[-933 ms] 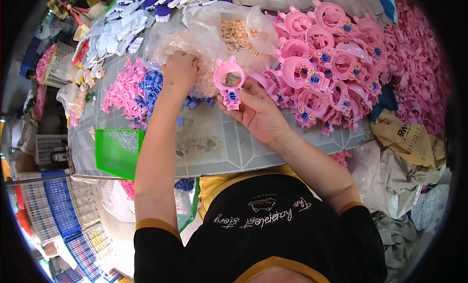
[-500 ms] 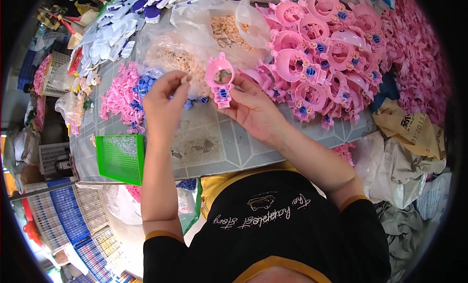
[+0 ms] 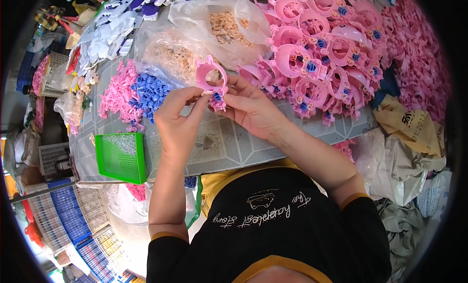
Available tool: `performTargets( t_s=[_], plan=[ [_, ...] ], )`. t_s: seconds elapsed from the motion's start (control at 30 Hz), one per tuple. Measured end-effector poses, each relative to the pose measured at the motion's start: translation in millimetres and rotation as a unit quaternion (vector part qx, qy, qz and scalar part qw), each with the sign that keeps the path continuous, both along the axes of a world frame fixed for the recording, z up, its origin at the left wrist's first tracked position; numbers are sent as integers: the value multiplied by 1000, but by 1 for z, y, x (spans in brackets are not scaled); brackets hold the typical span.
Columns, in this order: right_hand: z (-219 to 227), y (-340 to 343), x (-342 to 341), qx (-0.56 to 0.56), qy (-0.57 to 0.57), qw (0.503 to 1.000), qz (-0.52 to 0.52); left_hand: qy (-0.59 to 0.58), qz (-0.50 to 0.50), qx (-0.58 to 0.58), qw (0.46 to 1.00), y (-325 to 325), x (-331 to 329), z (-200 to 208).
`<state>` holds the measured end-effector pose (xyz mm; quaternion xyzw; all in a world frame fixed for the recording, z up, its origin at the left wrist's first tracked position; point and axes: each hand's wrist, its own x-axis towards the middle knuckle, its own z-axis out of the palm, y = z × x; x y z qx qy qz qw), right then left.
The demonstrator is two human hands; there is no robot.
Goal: Assembling small blue decorative flowers onto circular pink plastic toy frames by hand.
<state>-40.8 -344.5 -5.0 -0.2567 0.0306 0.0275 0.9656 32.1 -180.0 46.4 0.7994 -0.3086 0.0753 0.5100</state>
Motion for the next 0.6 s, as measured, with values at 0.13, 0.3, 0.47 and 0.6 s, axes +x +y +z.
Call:
performTargets(
  t_s=[0.13, 0.3, 0.47, 0.6],
  plan=[
    [-5, -1, -1, -14, -15, 1000, -4, -84, 32, 51, 995, 0, -3, 2],
    [-5, 1, -1, -62, -28, 998, -10, -68, 28, 78, 994, -4, -9, 9],
    [-3, 1, -1, -31, -20, 999, -10, -33, 13, 81, 996, -3, -7, 10],
    [-2, -3, 0, -5, 0, 1000, -6, -25, -4, 78, 997, -2, -7, 14]
  ],
)
